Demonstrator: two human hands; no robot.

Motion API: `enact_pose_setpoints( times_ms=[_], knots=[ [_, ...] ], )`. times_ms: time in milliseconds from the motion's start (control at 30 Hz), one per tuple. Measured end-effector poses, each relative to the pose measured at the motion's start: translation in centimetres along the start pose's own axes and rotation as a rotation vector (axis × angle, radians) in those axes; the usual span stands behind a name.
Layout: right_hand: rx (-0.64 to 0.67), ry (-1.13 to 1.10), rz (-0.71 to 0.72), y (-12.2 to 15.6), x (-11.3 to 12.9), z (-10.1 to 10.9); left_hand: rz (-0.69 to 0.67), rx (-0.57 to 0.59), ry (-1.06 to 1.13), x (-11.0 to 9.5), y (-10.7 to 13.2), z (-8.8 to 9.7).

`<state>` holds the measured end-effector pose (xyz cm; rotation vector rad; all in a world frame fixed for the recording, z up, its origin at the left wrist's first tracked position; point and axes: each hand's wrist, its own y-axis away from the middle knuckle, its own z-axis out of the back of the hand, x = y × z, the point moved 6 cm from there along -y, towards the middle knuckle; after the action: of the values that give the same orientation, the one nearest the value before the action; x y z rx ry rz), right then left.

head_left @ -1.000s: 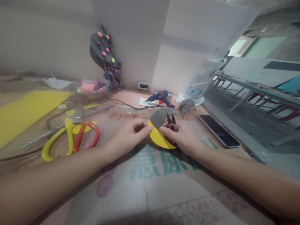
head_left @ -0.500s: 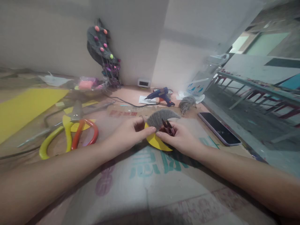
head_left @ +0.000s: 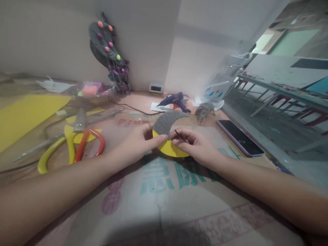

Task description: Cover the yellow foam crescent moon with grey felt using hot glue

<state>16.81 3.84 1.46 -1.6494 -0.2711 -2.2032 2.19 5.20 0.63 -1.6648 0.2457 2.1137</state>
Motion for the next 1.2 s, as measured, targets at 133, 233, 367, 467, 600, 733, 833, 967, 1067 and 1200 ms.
enact_pose_setpoints(
  times_ms=[133, 233, 367, 467, 600, 733, 833, 967, 1067, 1200],
  knots=[
    [-0.024, 0.024, -0.013, 0.0, -0.3, 0.2, 0.063, -0.011, -0.087, 0.7, 0.0, 0.3],
    [-0.031, 0.051, 0.026, 0.1, -0.3, 0.2, 0.093, -0.013, -0.143, 1.1, 0.0, 0.5],
    [-0.02, 0.213, 0.165, 0.5, 0.8, 0.6, 0.117, -0.013, -0.104, 1.2, 0.1, 0.4],
    [-0.03, 0.532, 0.401, 1.1, 2.4, 1.1, 0.126, -0.042, -0.071, 1.0, 0.2, 0.5],
    [-0.066, 0.938, 0.633, 1.6, 3.4, 1.3, 0.136, -0.093, -0.018, 0.6, 0.3, 0.7],
    [-0.068, 1.081, 0.729, 1.7, 3.4, 1.2, 0.147, -0.101, 0.022, 0.5, 0.3, 0.7],
    [-0.087, 1.116, 0.747, 1.7, 3.4, 1.1, 0.147, -0.097, 0.026, 0.5, 0.3, 0.7],
    [-0.102, 1.132, 0.759, 1.7, 3.4, 1.0, 0.154, -0.063, 0.039, 1.0, 0.2, 0.6],
    [-0.097, 1.127, 0.758, 1.7, 3.4, 0.9, 0.158, -0.045, 0.017, 1.3, 0.2, 0.5],
    [-0.101, 1.164, 0.757, 1.7, 3.5, 0.6, 0.155, -0.021, -0.001, 1.3, 0.2, 0.4]
  ],
)
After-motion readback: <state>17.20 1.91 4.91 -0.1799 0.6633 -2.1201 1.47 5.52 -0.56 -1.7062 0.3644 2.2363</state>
